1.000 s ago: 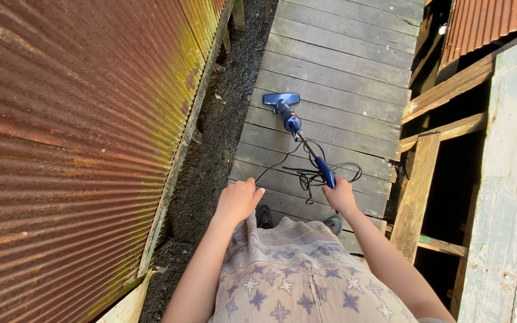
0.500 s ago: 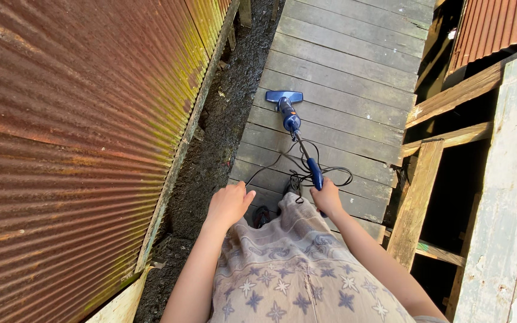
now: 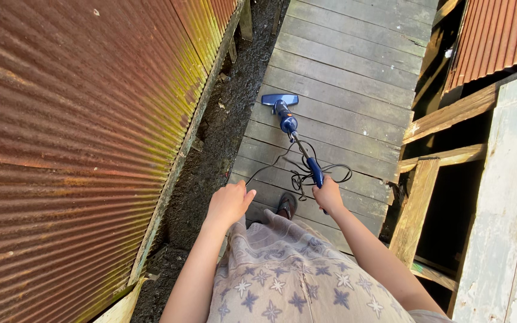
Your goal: The person vacuums the floor of a narrow wooden walkway using a small handheld vacuum cleaner, moving the vacuum head across the wooden planks by hand.
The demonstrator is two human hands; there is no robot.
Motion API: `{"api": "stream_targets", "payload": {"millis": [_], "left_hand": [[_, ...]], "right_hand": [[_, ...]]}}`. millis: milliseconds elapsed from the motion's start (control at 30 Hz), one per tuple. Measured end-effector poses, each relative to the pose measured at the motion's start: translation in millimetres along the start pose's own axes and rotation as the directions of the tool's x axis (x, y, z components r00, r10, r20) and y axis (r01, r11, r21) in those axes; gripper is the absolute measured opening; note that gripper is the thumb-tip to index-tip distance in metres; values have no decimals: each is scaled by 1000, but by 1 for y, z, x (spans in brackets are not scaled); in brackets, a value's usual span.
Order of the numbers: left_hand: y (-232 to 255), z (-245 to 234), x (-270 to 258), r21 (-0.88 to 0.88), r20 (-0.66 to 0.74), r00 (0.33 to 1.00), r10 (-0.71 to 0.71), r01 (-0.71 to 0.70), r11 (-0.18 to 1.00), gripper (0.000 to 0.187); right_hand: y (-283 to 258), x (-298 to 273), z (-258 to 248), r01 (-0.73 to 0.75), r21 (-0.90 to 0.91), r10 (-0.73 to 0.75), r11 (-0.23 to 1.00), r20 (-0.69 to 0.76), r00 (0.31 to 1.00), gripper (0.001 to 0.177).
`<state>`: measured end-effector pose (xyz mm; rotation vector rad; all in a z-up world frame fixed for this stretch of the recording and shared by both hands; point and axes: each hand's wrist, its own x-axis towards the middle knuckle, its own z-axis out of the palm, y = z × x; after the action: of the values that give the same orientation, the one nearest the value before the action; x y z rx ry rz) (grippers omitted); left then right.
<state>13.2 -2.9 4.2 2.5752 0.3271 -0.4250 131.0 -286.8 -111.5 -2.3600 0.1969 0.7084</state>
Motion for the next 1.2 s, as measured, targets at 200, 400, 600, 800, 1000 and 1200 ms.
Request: {"api": "stream_targets", "payload": {"millis": [200,400,600,800,1000,1200], "left_hand": [[15,-8,20,8,5,999,-34,34,999,40],[30,-5,33,-17,-4,1000,-22,22,1000,39],[32,0,37,14,53,998,32,-33,999,40],[19,-15,47,65,98,991,96,-102,993,40],[7,-27,53,60,78,986,144,-149,987,41],[-3,-28,59,69,108,984,145,-153,986,40]], "right_hand": [[-20,5,0,-10,14,10,1000,28,1000,36],[-2,22,0,52,-210,-48,976,25,999,39],[-2,20,-25,105,-388,-106,916,19,994,36],[-29,-9,-18,115,-515,-104,849,49,993,21],[-50,-14,-20,84,-562,-94,823,13,996,18],[-50,-22,-15,102,-589,-139,802,-18,990,13]]}}
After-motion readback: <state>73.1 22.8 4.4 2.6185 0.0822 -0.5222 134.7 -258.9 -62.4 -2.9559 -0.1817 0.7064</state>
